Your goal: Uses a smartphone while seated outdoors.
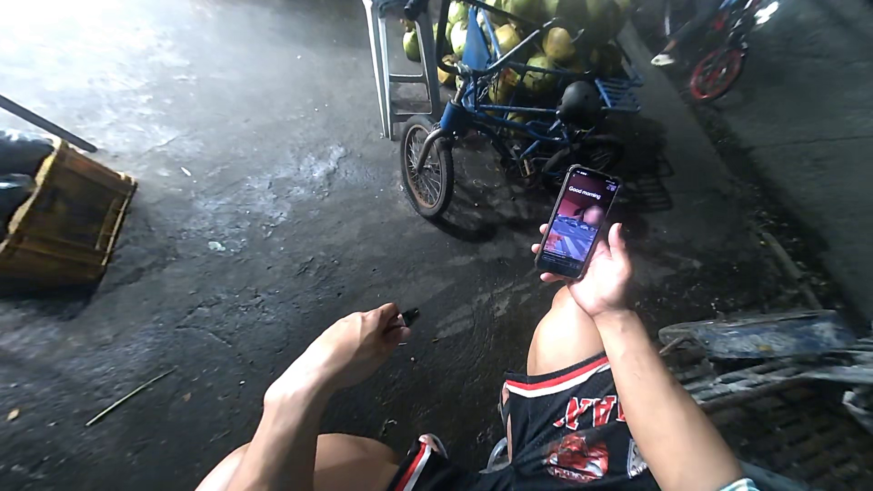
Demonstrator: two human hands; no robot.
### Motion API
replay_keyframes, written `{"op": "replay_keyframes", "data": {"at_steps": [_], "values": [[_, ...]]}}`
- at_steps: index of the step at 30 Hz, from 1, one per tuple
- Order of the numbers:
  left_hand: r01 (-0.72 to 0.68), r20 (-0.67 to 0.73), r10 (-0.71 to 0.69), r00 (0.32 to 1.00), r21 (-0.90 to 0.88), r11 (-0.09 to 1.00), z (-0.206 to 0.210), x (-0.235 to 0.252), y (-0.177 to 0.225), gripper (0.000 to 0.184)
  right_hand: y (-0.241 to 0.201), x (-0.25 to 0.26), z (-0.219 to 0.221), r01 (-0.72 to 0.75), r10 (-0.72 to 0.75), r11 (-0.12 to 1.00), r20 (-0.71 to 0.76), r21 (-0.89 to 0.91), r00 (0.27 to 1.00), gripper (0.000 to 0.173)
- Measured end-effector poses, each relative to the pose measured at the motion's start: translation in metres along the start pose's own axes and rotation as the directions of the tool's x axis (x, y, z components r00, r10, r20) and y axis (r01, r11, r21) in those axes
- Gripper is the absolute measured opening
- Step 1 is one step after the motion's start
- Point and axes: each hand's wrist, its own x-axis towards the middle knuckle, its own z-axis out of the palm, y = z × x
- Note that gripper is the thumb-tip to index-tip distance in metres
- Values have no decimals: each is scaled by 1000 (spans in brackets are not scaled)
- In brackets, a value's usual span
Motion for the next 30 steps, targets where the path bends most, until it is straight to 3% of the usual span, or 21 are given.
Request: {"op": "replay_keyframes", "data": {"at_steps": [30], "values": [[-22, -5, 22, 1000, 9, 1000, 1, -1, -3, 36, 0, 1, -1, 9, -8, 1000, 12, -22, 1000, 84]]}}
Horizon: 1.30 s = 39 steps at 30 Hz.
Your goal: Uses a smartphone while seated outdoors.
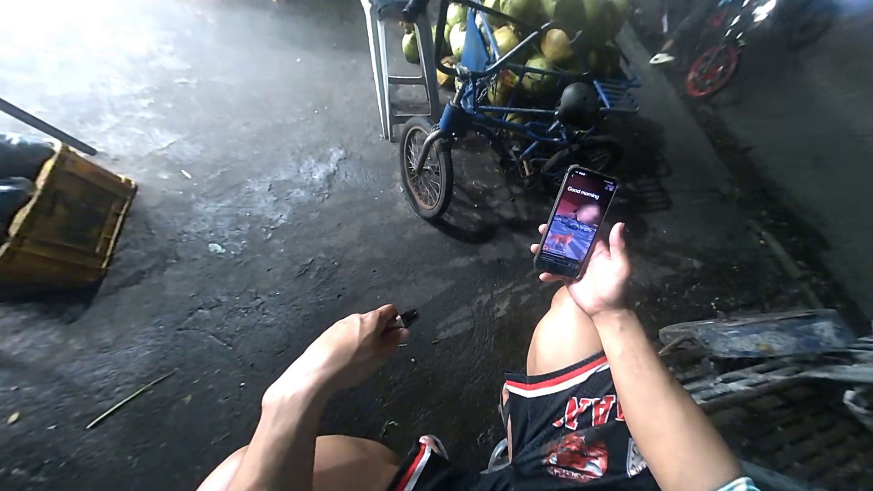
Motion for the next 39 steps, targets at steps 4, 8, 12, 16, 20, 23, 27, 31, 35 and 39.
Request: {"op": "replay_keyframes", "data": {"at_steps": [4, 8, 12, 16, 20, 23, 27, 31, 35, 39], "values": [[5, 1, -5, 1000, -3, 1000, 0, 1, 0, 36, 0, 0, 0, 1, -1, 1000, 0, 4, 1000, 83], [19, -3, -19, 1000, -24, 1000, 0, 0, 1, 36, 0, 0, 1, 2, -2, 1000, -11, 5, 1000, 82], [19, 3, -19, 1000, -19, 1000, -1, 0, 1, 36, 1, 1, -1, 6, -6, 1000, 8, 9, 1000, 83], [18, -3, -18, 1000, -19, 1000, 0, -1, 1, 36, 0, 1, -1, 5, -5, 1000, 13, 14, 1000, 83], [15, -2, -15, 1000, -10, 1000, 0, 0, 1, 37, 0, 1, -2, 7, -7, 1000, 14, 16, 1000, 82], [20, -2, -20, 1000, -7, 1000, -1, -1, 2, 36, 0, 0, -1, 7, -7, 1000, 6, 10, 1000, 83], [18, -2, -18, 1000, -7, 1000, -1, -1, 3, 36, 0, 1, -3, 12, -12, 1000, 24, 13, 1000, 83], [8, -7, -8, 1000, -1, 1000, 0, 0, 1, 35, 0, 1, -2, 16, -16, 1000, 12, 16, 1000, 82], [17, 1, -17, 1000, -4, 1000, -1, -1, 1, 36, 0, 1, -1, 18, -18, 1000, 12, 11, 1000, 83], [32, 7, -31, 999, -15, 999, -2, -1, 3, 36, -1, 0, 1, 8, -8, 1000, -7, -3, 1000, 83]]}}
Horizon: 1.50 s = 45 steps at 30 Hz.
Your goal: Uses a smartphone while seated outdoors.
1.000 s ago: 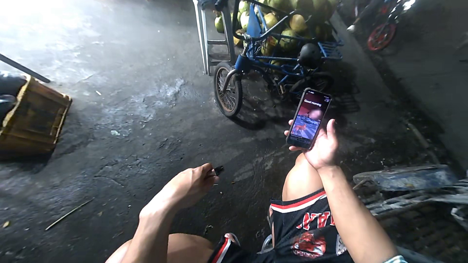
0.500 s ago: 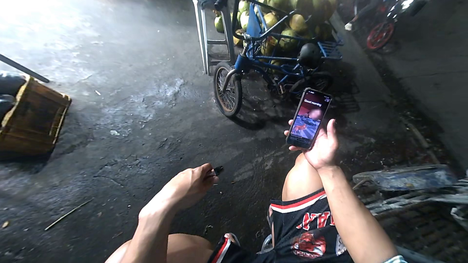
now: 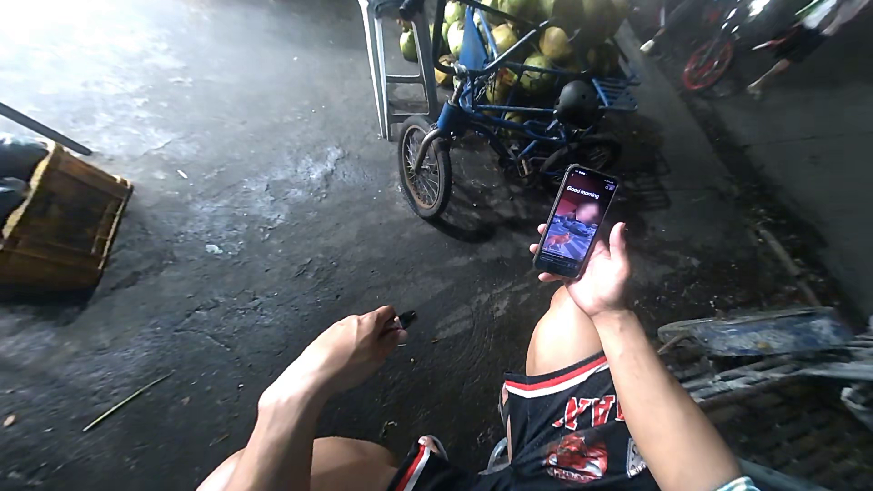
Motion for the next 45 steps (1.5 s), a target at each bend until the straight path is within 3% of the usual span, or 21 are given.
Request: {"op": "replay_keyframes", "data": {"at_steps": [20, 45], "values": [[-8, -3, 8, 1000, 5, 1000, 1, -1, 0, 36, 1, 2, -4, 9, -10, 1000, 50, 10, 999, 80], [-9, -11, 9, 1000, 2, 1000, 3, 1, -3, 35, 1, 1, 0, 12, -12, 1000, 10, -2, 1000, 81]]}}
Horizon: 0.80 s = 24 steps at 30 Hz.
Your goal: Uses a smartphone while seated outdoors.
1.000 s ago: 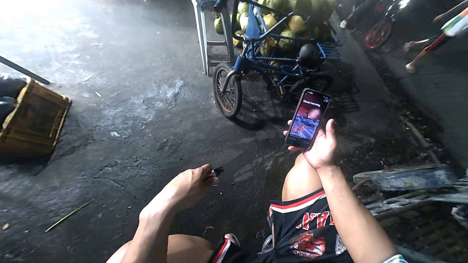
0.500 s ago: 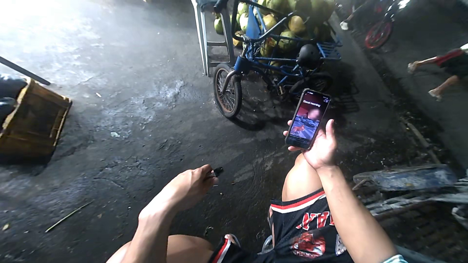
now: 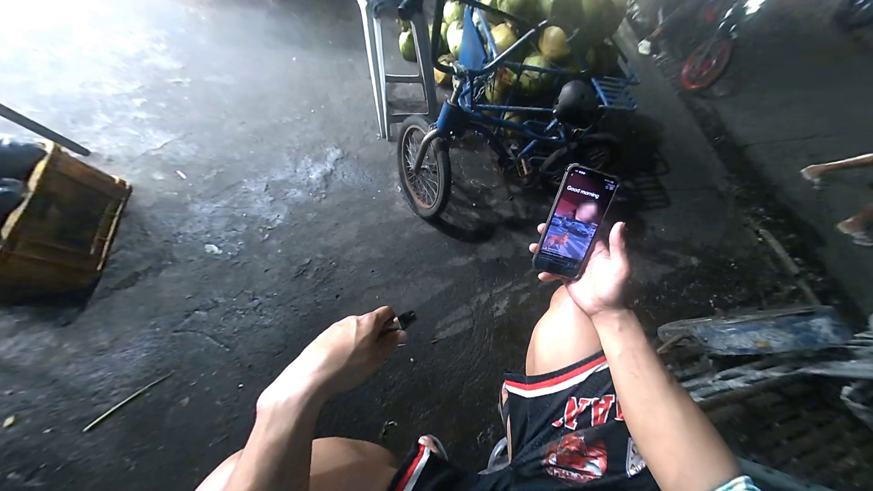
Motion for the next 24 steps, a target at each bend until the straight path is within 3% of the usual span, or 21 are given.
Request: {"op": "replay_keyframes", "data": {"at_steps": [24], "values": [[-6, 8, 6, 1000, -7, 1000, -2, -2, 2, 36, -1, 0, -2, 2, -2, 1000, 21, 8, 1000, 79]]}}
